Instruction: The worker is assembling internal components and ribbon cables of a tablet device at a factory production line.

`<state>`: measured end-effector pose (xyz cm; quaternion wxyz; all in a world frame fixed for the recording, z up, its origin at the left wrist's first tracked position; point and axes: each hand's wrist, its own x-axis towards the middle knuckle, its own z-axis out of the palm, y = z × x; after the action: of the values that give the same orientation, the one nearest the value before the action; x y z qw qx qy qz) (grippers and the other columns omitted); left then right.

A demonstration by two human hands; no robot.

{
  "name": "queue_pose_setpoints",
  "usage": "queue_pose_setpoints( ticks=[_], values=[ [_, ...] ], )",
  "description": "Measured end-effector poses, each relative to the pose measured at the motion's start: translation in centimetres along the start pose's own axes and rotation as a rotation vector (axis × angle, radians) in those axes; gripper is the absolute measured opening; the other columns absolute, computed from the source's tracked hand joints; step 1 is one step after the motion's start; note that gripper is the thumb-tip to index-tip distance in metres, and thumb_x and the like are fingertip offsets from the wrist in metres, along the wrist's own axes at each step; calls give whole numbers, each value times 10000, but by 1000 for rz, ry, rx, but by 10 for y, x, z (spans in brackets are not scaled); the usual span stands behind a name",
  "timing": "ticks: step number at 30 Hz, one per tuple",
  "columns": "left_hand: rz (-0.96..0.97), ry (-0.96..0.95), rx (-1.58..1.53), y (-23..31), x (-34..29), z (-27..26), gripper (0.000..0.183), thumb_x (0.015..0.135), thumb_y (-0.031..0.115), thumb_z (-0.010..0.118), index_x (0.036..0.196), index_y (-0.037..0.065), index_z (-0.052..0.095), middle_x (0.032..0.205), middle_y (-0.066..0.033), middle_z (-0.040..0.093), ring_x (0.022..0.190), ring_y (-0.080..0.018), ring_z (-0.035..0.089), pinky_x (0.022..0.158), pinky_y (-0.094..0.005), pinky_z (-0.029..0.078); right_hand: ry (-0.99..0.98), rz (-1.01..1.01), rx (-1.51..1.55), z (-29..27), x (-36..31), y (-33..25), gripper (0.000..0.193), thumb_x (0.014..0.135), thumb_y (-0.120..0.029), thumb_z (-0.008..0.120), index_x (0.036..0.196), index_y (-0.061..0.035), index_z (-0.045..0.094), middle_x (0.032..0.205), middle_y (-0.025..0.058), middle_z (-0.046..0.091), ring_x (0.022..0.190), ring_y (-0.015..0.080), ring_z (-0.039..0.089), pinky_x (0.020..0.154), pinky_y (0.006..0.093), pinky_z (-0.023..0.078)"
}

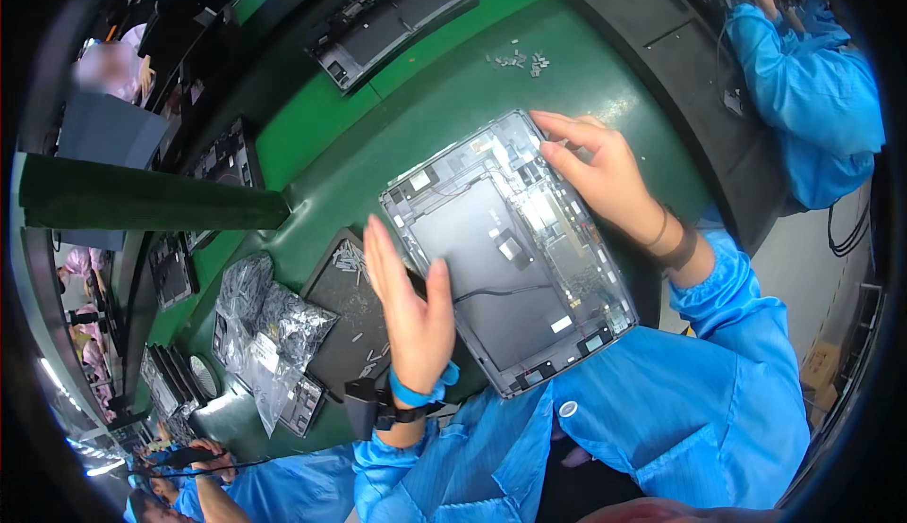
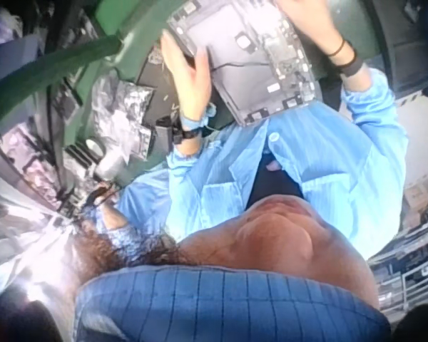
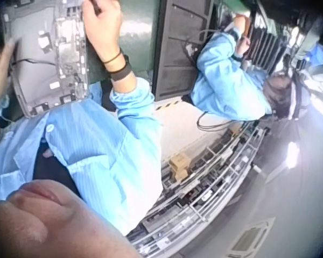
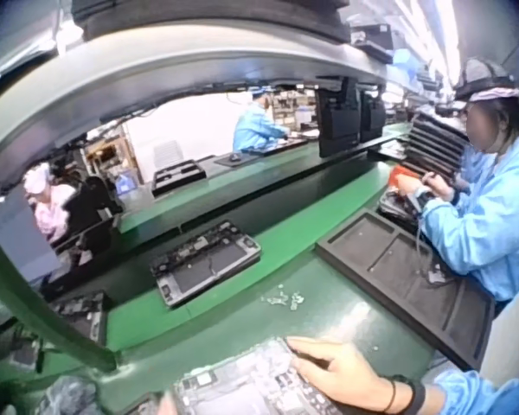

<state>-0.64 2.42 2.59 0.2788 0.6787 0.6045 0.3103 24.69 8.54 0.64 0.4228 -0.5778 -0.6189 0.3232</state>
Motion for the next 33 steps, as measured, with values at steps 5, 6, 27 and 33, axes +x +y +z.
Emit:
queue_pose_setpoints(
  ticks=[5, 6, 27, 33],
  values=[
    [-38, -18, 12, -7, -18, 10, 666, 927, 53, 513, 1488, -83, 181, 1543, -285, 204, 1444, -411, 187, 1168, -448, 146, 17, -63, -3, 8, 1, -6, 344, 871, -102, 655, 1205, -20, 650, 1207, 118, 669, 932, 205, 614, 829, 315, 513],
    [-42, -16, -35, -8, -18, 11, 665, 926, 48, 509, 1488, -84, 178, 1543, -288, 203, 1443, -413, 188, 1168, -449, 145, -6, -1, 141, 9, 2, -4, 328, 871, -57, 647, 1196, -9, 654, 1245, 125, 652, 984, 174, 623, 838, 294, 513],
    [-56, -48, -106, -3, -48, 8, 580, 983, 162, 458, 1481, -60, 260, 1556, -252, 224, 1466, -391, 149, 1164, -461, 117, -26, 3, 283, 10, -12, 4, 362, 948, -87, 554, 1297, 10, 571, 1380, 157, 545, 1282, 231, 500, 1073, 335, 375],
    [-33, -48, -85, -8, -48, 12, 567, 981, 153, 444, 1474, -68, 270, 1538, -254, 266, 1450, -410, 190, 1161, -464, 149, 68, -81, 106, 14, -16, 2, 357, 936, -91, 552, 1282, -12, 593, 1350, 123, 579, 1250, 255, 520, 1056, 356, 381]
  ],
)
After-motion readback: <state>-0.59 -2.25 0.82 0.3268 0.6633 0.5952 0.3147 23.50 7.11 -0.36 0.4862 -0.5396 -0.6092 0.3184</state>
